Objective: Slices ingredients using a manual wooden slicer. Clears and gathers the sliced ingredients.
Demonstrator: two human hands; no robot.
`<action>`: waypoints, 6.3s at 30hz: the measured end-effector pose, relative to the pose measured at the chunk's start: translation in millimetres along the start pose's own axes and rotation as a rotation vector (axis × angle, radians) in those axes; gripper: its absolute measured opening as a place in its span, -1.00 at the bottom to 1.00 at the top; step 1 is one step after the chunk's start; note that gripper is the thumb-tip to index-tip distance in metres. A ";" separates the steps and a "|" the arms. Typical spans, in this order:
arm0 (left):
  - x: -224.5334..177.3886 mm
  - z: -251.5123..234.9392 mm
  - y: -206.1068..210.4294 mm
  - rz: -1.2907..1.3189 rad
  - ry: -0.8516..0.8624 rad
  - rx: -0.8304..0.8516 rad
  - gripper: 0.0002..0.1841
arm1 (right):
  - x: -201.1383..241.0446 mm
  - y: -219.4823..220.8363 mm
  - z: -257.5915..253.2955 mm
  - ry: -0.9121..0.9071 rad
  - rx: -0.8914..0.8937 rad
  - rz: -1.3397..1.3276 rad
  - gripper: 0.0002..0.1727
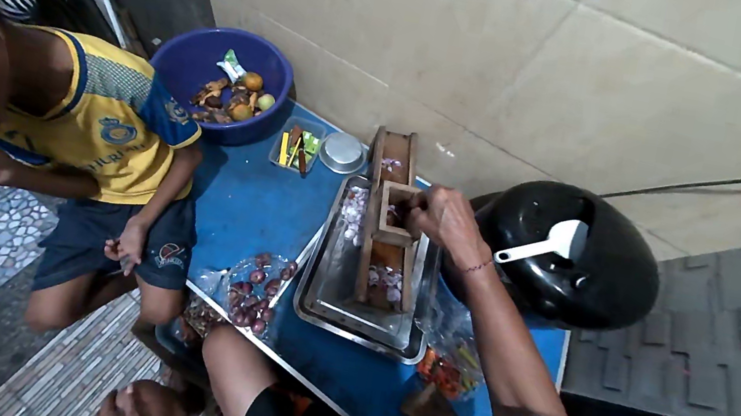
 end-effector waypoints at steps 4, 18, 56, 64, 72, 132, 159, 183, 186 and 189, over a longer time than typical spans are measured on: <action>-7.7 1.8 2.8 0.010 0.027 0.043 -0.31 | -7.7 -1.6 8.6 -0.027 -0.006 -0.030 -0.84; -19.7 14.5 13.8 0.060 0.051 0.054 -0.34 | -40.0 -19.7 126.5 0.211 -0.347 -0.450 -0.67; -7.9 23.3 10.1 0.158 0.146 0.028 -0.36 | 3.7 82.7 171.6 0.138 -0.072 -0.246 -0.72; -5.3 20.6 10.8 0.173 0.135 0.034 -0.36 | -0.5 64.2 207.8 0.096 -0.078 -0.225 -0.68; -7.7 22.2 7.5 0.180 0.142 0.034 -0.37 | 10.1 75.5 199.4 0.256 -0.177 -0.165 -0.67; -3.9 18.2 7.9 0.188 0.122 0.055 -0.36 | 34.8 91.1 243.6 0.236 -0.241 -0.309 -0.65; -8.5 25.9 -0.1 0.198 0.118 0.037 -0.37 | 20.5 94.8 210.6 0.078 -0.120 -0.261 -0.67; -9.3 24.9 3.1 0.204 0.124 0.064 -0.36 | 34.7 92.1 243.5 0.033 -0.053 -0.225 -0.69; -6.7 22.4 4.8 0.190 0.145 0.011 -0.35 | 22.7 85.7 241.1 0.171 -0.036 -0.430 -0.66; -25.3 40.2 -4.0 0.144 0.308 -0.118 -0.32 | 8.2 83.4 243.6 0.313 -0.157 -0.833 -0.59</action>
Point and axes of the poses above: each hand's wrist, its own z-axis away from the middle knuckle, its own y-axis out of the palm, x = y × z, the point moved 9 cm from there along -z, towards the middle knuckle, and after that the axes turned 9 degrees about z, right-handed, at the moved point
